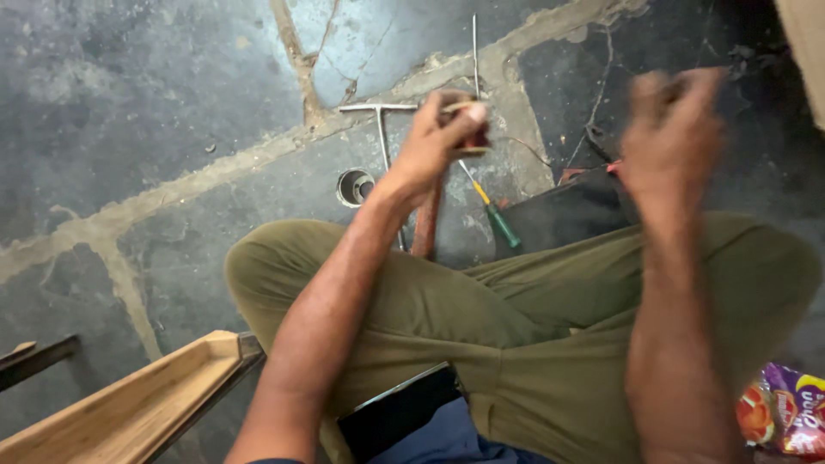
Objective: The person sits on the floor and winds red insulated wire around a cylindrical core to form a coil. They use pliers to cut the wire and a screwdriver to adjust the winding. The person also uses a hammer to tap the coil and secures it with tape.
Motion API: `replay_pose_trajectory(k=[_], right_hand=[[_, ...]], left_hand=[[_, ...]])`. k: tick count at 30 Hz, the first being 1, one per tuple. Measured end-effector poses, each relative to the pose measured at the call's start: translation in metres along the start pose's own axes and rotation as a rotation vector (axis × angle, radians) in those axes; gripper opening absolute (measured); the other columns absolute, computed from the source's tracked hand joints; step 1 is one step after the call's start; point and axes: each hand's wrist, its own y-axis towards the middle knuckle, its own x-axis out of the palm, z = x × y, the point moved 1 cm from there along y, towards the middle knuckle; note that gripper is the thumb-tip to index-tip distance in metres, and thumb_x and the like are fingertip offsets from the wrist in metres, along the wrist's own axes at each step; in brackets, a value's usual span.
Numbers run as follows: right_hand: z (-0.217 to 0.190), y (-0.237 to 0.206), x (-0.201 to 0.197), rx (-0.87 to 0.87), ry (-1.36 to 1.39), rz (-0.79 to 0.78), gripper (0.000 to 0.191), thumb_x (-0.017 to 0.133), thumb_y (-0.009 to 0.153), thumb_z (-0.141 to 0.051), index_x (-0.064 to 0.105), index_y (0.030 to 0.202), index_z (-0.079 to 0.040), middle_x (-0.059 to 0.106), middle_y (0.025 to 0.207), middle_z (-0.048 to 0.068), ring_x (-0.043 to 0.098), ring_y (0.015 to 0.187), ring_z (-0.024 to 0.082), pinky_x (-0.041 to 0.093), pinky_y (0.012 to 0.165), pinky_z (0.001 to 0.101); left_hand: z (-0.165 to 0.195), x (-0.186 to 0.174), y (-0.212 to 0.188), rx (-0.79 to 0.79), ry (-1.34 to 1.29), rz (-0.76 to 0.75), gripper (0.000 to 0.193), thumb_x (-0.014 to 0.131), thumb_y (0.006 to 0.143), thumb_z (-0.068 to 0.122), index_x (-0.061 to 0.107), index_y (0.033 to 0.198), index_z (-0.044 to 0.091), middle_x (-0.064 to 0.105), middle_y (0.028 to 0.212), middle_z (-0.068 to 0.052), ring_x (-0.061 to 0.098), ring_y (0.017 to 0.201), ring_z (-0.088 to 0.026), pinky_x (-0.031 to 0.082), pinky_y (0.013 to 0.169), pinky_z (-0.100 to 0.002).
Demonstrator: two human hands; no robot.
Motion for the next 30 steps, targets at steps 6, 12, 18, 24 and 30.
replay_pose_trajectory(k=[6, 12, 18, 24, 30], right_hand=[[-0.078, -0.026, 0.025, -0.135, -0.203, -0.597, 0.066, 0.072, 0.086, -0.059, 0.058, 0.106, 0.002, 0.068, 0.09, 0.026, 0.068, 0.086, 0.047, 0.053, 0.074, 0.0532], [-0.108, -0.044, 0.025, -0.309, -0.175, -0.736, 0.031, 0.064, 0.099, -0.039, 0.068, 0.091, -0.009, 0.068, 0.092, 0.014, 0.067, 0.09, 0.04, 0.05, 0.079, 0.0521], [-0.106, -0.052, 0.027, -0.585, -0.025, -0.451, 0.022, 0.064, 0.096, -0.027, 0.066, 0.089, -0.007, 0.063, 0.094, 0.014, 0.062, 0.09, 0.034, 0.047, 0.081, 0.051], [-0.081, -0.05, 0.043, -0.137, 0.495, -0.484, 0.028, 0.056, 0.112, -0.023, 0.059, 0.093, -0.003, 0.057, 0.084, 0.01, 0.054, 0.075, 0.025, 0.045, 0.07, 0.0346], [-0.059, -0.025, 0.031, 0.314, 1.442, -0.023, 0.03, 0.055, 0.115, -0.031, 0.055, 0.095, -0.01, 0.063, 0.101, 0.007, 0.062, 0.093, 0.019, 0.052, 0.078, 0.0319]], left_hand=[[0.021, -0.034, 0.0, 0.131, -0.052, 0.211, 0.046, 0.073, 0.096, 0.028, 0.053, 0.126, 0.0, 0.066, 0.1, -0.008, 0.066, 0.086, -0.015, 0.06, 0.079, -0.036], [0.027, -0.047, 0.002, 0.09, -0.055, 0.295, 0.047, 0.074, 0.093, 0.03, 0.056, 0.125, 0.001, 0.067, 0.096, -0.006, 0.067, 0.082, -0.014, 0.061, 0.073, -0.034], [0.024, -0.037, 0.001, 0.075, -0.084, 0.273, 0.044, 0.071, 0.094, 0.034, 0.057, 0.122, 0.003, 0.068, 0.094, -0.006, 0.067, 0.081, -0.014, 0.062, 0.072, -0.033], [0.025, -0.044, 0.003, 0.017, -0.218, 0.244, 0.04, 0.066, 0.102, 0.035, 0.053, 0.113, -0.001, 0.066, 0.097, -0.01, 0.067, 0.082, -0.018, 0.066, 0.078, -0.042], [-0.003, -0.002, -0.002, -0.141, -0.125, -0.011, 0.041, 0.064, 0.095, 0.032, 0.051, 0.123, 0.004, 0.067, 0.102, -0.01, 0.073, 0.088, -0.024, 0.067, 0.077, -0.043]])
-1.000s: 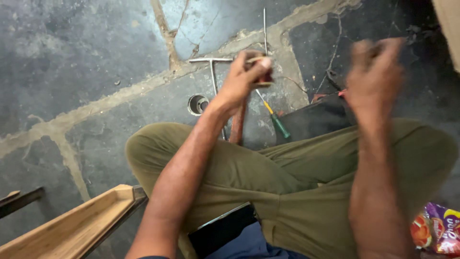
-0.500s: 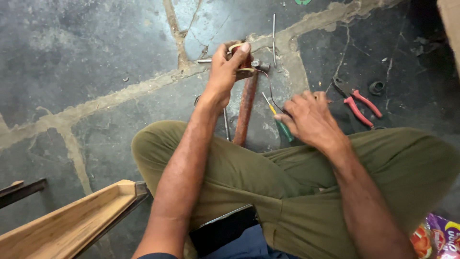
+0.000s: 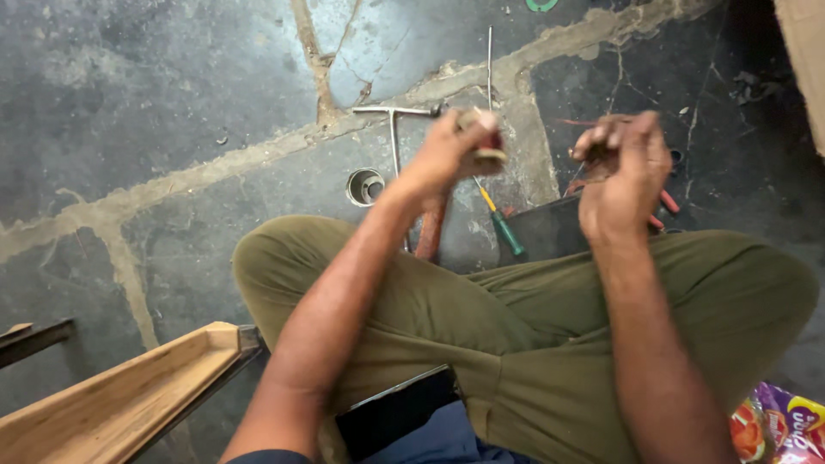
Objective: The person sits on the floor and winds red insulated wire around a cylindrical core to form a coil. They use pliers to cut the wire and a screwdriver to adjust the winding. The person also uses a hammer to tap the coil and secures it with tape.
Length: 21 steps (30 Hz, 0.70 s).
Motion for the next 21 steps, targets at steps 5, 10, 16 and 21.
replay_pose_trajectory(k=[5, 10, 16, 21], right_hand=[[0.0, -0.002, 0.0, 0.348, 0.448, 0.185, 0.037, 0.045, 0.106, -0.039, 0.05, 0.082, -0.011, 0.06, 0.092, 0.004, 0.064, 0.093, 0.019, 0.06, 0.091, 0.0381], [0.003, -0.005, 0.0, 0.435, 0.638, -0.065, 0.041, 0.046, 0.123, -0.042, 0.049, 0.095, -0.013, 0.039, 0.075, -0.002, 0.039, 0.063, 0.012, 0.043, 0.066, 0.0314], [0.005, 0.014, -0.011, 0.13, -0.249, 0.193, 0.035, 0.045, 0.115, -0.04, 0.048, 0.091, -0.014, 0.045, 0.073, 0.0, 0.037, 0.058, 0.01, 0.031, 0.053, 0.0305], [0.028, 0.008, 0.003, -0.334, -1.248, -0.129, 0.045, 0.053, 0.117, -0.04, 0.057, 0.102, 0.002, 0.062, 0.085, 0.014, 0.062, 0.076, 0.026, 0.048, 0.067, 0.0422]], left_hand=[[-0.042, 0.035, -0.009, -0.203, 0.098, -0.233, 0.045, 0.066, 0.096, 0.033, 0.051, 0.124, 0.002, 0.066, 0.103, -0.011, 0.07, 0.091, -0.023, 0.064, 0.078, -0.039], [-0.052, 0.036, -0.016, -0.095, 0.104, -0.324, 0.045, 0.069, 0.102, 0.033, 0.048, 0.123, -0.002, 0.059, 0.103, -0.009, 0.063, 0.092, -0.016, 0.063, 0.082, -0.037], [-0.032, 0.034, -0.012, 0.26, 0.183, -0.12, 0.043, 0.063, 0.104, 0.034, 0.049, 0.13, 0.003, 0.066, 0.104, -0.01, 0.064, 0.092, -0.015, 0.055, 0.081, -0.03], [-0.013, 0.032, -0.016, 0.373, -0.025, -0.049, 0.047, 0.068, 0.1, 0.03, 0.048, 0.134, 0.004, 0.067, 0.118, -0.01, 0.067, 0.107, -0.016, 0.058, 0.09, -0.032]])
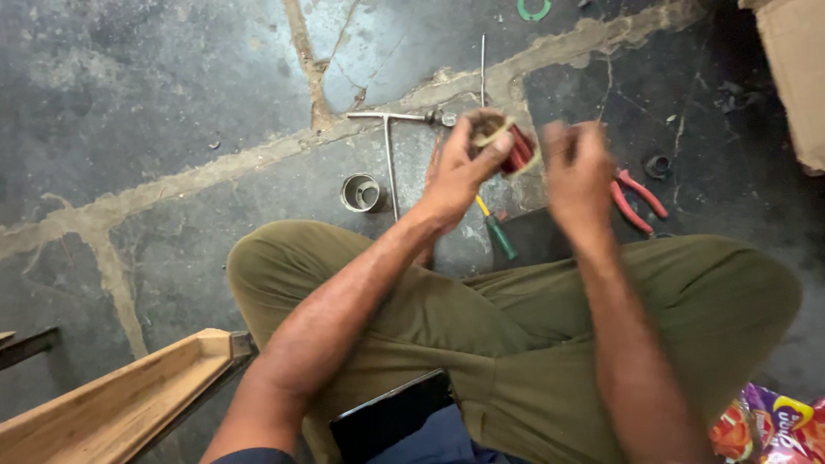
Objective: The person sits on the floor and winds red insulated wire around a cylindrical core to form a coil. They use pliers to cut the wire and a screwdriver to adjust the winding. The person also uses a hammer to tap the coil and secures it with tape.
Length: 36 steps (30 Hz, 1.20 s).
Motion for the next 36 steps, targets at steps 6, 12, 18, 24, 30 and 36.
replay_pose_trajectory(k=[6, 12, 18, 24, 30, 36], right_hand=[[-0.028, -0.011, 0.02, 0.166, 0.203, -0.62, 0.041, 0.054, 0.102, -0.036, 0.065, 0.088, 0.001, 0.068, 0.074, 0.015, 0.064, 0.069, 0.024, 0.05, 0.063, 0.0404], [-0.041, -0.022, 0.0, 0.099, 0.548, -0.553, 0.037, 0.061, 0.105, -0.03, 0.063, 0.085, 0.001, 0.062, 0.073, 0.006, 0.053, 0.069, 0.013, 0.045, 0.06, 0.031], [-0.013, -0.011, -0.019, 0.261, 0.897, -0.38, 0.033, 0.061, 0.112, -0.024, 0.059, 0.086, -0.004, 0.061, 0.079, 0.002, 0.048, 0.071, 0.007, 0.037, 0.064, 0.0237], [-0.026, -0.017, -0.003, -0.126, 0.617, -0.376, 0.035, 0.056, 0.115, -0.027, 0.058, 0.09, -0.001, 0.061, 0.096, 0.004, 0.056, 0.09, 0.012, 0.047, 0.082, 0.0273], [-0.016, -0.011, -0.008, 0.367, 0.762, -0.138, 0.038, 0.05, 0.115, -0.032, 0.053, 0.084, -0.009, 0.057, 0.08, 0.002, 0.047, 0.066, 0.009, 0.039, 0.059, 0.0259], [-0.009, -0.005, -0.015, 0.512, 1.323, 0.181, 0.037, 0.05, 0.111, -0.038, 0.05, 0.086, -0.012, 0.065, 0.099, 0.003, 0.062, 0.092, 0.015, 0.053, 0.087, 0.0316]], left_hand=[[0.019, -0.018, 0.006, 0.241, -0.001, 0.257, 0.049, 0.077, 0.097, 0.024, 0.048, 0.13, 0.001, 0.069, 0.12, -0.015, 0.069, 0.108, -0.022, 0.06, 0.093, -0.037], [0.031, -0.027, 0.013, 0.177, 0.198, 0.257, 0.048, 0.076, 0.097, 0.026, 0.051, 0.13, 0.001, 0.066, 0.117, -0.012, 0.066, 0.106, -0.018, 0.06, 0.089, -0.034], [0.023, -0.019, 0.015, 0.018, 0.121, 0.086, 0.045, 0.073, 0.096, 0.027, 0.051, 0.126, 0.003, 0.07, 0.108, -0.009, 0.069, 0.098, -0.016, 0.059, 0.084, -0.031], [0.016, -0.024, 0.014, 0.151, 0.212, 0.152, 0.043, 0.074, 0.099, 0.025, 0.052, 0.127, 0.001, 0.068, 0.108, -0.008, 0.066, 0.097, -0.015, 0.056, 0.086, -0.031], [0.012, -0.02, 0.01, 0.029, 0.18, 0.104, 0.047, 0.07, 0.098, 0.03, 0.05, 0.13, 0.003, 0.068, 0.113, -0.009, 0.065, 0.101, -0.015, 0.056, 0.084, -0.032], [-0.003, 0.002, -0.001, -0.15, 0.291, -0.284, 0.051, 0.07, 0.101, 0.03, 0.049, 0.138, 0.002, 0.061, 0.129, -0.013, 0.058, 0.122, -0.019, 0.051, 0.103, -0.034]])
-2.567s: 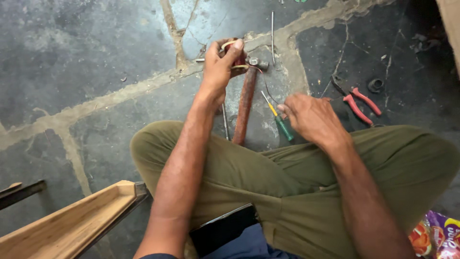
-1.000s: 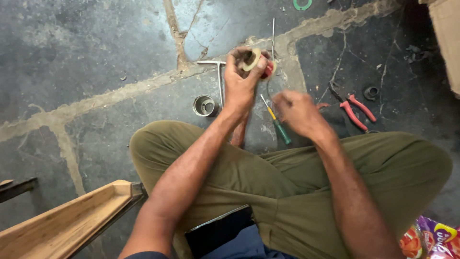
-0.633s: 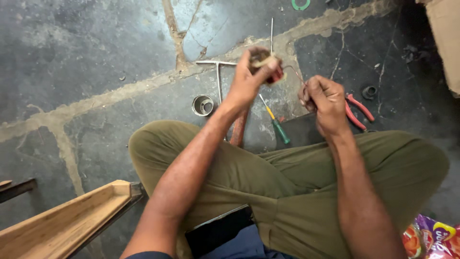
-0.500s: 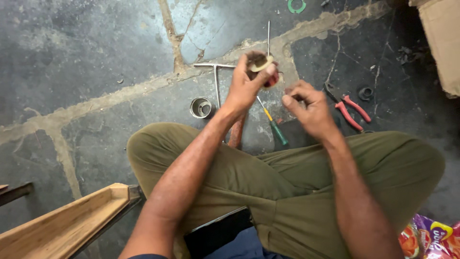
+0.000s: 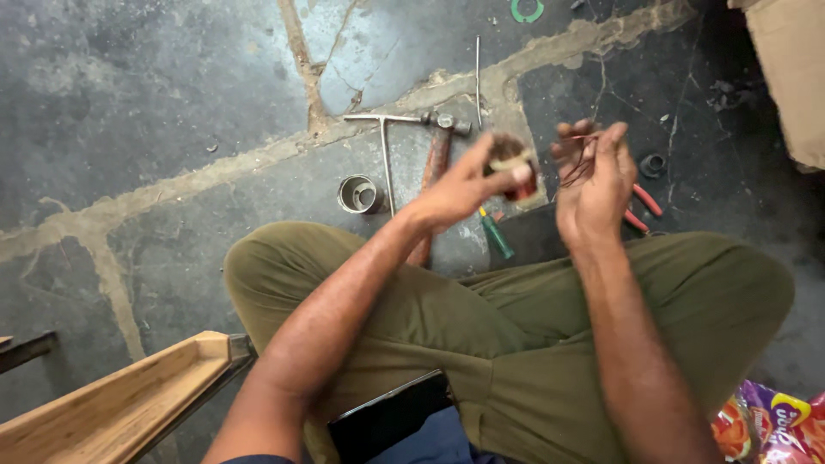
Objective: The person sits on the floor and winds red insulated wire around a cylindrical core to form a coil. They use pliers to cut the wire and a screwdriver to adjust the winding. The person also uses a hammer to tap the coil and secures it with tape.
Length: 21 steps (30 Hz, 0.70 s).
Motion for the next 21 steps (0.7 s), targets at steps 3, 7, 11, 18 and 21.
replay_pose_trajectory(k=[3, 7, 11, 18, 21], right_hand=[[0.001, 0.002, -0.005, 0.319, 0.306, 0.089, 0.041, 0.043, 0.103, -0.045, 0.048, 0.079, -0.013, 0.063, 0.09, 0.002, 0.065, 0.088, 0.018, 0.058, 0.088, 0.0359], [-0.005, 0.01, -0.016, 0.312, 0.446, -0.137, 0.042, 0.045, 0.114, -0.048, 0.051, 0.09, -0.013, 0.051, 0.084, 0.001, 0.051, 0.076, 0.015, 0.047, 0.071, 0.0311], [0.004, 0.021, -0.026, 0.223, 0.117, -0.028, 0.039, 0.047, 0.111, -0.047, 0.052, 0.089, -0.015, 0.051, 0.081, 0.0, 0.046, 0.068, 0.011, 0.038, 0.054, 0.0268], [0.041, 0.025, -0.026, 0.0, -0.702, -0.193, 0.039, 0.053, 0.115, -0.042, 0.059, 0.094, -0.01, 0.057, 0.083, -0.001, 0.051, 0.071, 0.006, 0.044, 0.06, 0.0256], [0.052, 0.02, -0.02, 0.176, -0.899, -0.301, 0.049, 0.048, 0.11, -0.047, 0.062, 0.082, -0.009, 0.056, 0.068, -0.001, 0.047, 0.057, 0.007, 0.036, 0.049, 0.0259]], left_hand=[[-0.001, 0.01, -0.008, -0.028, -0.099, -0.167, 0.056, 0.072, 0.1, 0.028, 0.047, 0.143, 0.001, 0.059, 0.133, -0.012, 0.054, 0.127, -0.019, 0.046, 0.109, -0.034], [0.009, 0.015, -0.015, 0.063, -0.162, -0.251, 0.062, 0.075, 0.1, 0.026, 0.044, 0.148, 0.001, 0.056, 0.14, -0.009, 0.05, 0.137, -0.017, 0.041, 0.118, -0.034], [0.025, 0.016, -0.023, 0.069, -0.059, -0.15, 0.066, 0.079, 0.094, 0.027, 0.046, 0.147, 0.005, 0.058, 0.14, -0.008, 0.056, 0.135, -0.018, 0.046, 0.117, -0.036], [0.032, 0.009, -0.019, 0.261, 0.02, 0.257, 0.059, 0.084, 0.087, 0.019, 0.059, 0.139, 0.006, 0.068, 0.129, -0.007, 0.066, 0.12, -0.018, 0.056, 0.109, -0.037], [0.028, -0.005, -0.01, 0.203, -0.065, 0.501, 0.054, 0.083, 0.086, 0.018, 0.061, 0.134, 0.006, 0.069, 0.119, -0.006, 0.068, 0.11, -0.016, 0.062, 0.096, -0.035]])
